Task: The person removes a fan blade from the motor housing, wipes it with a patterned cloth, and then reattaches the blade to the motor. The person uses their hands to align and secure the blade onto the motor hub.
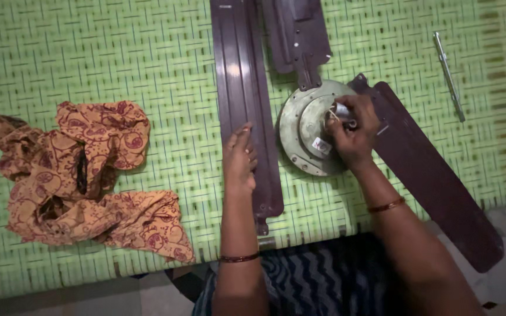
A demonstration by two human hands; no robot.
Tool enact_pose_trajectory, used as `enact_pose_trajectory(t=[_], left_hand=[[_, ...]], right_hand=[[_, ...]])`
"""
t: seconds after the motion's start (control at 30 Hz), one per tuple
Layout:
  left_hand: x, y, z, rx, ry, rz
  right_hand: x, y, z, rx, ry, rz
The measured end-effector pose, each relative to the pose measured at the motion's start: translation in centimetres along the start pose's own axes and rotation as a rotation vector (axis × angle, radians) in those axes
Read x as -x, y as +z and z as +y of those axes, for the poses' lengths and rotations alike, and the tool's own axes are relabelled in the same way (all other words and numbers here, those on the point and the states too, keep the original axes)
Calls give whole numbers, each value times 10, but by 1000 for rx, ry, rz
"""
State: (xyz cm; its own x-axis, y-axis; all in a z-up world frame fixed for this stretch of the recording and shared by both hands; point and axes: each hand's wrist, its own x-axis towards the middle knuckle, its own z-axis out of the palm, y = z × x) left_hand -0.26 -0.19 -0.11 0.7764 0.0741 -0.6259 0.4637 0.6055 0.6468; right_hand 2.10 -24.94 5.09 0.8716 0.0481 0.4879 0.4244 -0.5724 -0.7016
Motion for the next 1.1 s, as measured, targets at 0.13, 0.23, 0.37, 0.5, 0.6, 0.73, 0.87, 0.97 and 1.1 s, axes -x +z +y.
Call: enact_pose_trajectory(t=[0.13, 0.23, 0.37, 0.5, 0.6, 0.73, 0.87, 0.97, 1.1], left_hand=[[-2, -1, 2, -12, 23, 69], [-5, -7, 2, 111, 65, 9], [-8, -14, 2, 134, 77, 58], [-7, -9, 5, 117, 87, 104], [-4, -4, 4, 92, 90, 173], [-9, -11, 0, -52, 172, 422], [-20, -23, -3, 2, 604, 363], [-18, -24, -4, -211, 661, 435], [-6, -15, 7, -670, 631, 449]], right_hand=[[-4, -17, 4, -44, -63, -136], [-16, -24, 8, -6, -138, -252], [-12, -26, -2, 138, -64, -229], [13, -13, -25, 55, 282, -12], [23, -2, -28, 172, 176, 105], [20, -9, -15, -18, 267, 34], [4, -27, 0, -119, 108, -165], [-18, -42, 16, -324, 185, -477], [-44, -49, 38, -329, 15, -766]])
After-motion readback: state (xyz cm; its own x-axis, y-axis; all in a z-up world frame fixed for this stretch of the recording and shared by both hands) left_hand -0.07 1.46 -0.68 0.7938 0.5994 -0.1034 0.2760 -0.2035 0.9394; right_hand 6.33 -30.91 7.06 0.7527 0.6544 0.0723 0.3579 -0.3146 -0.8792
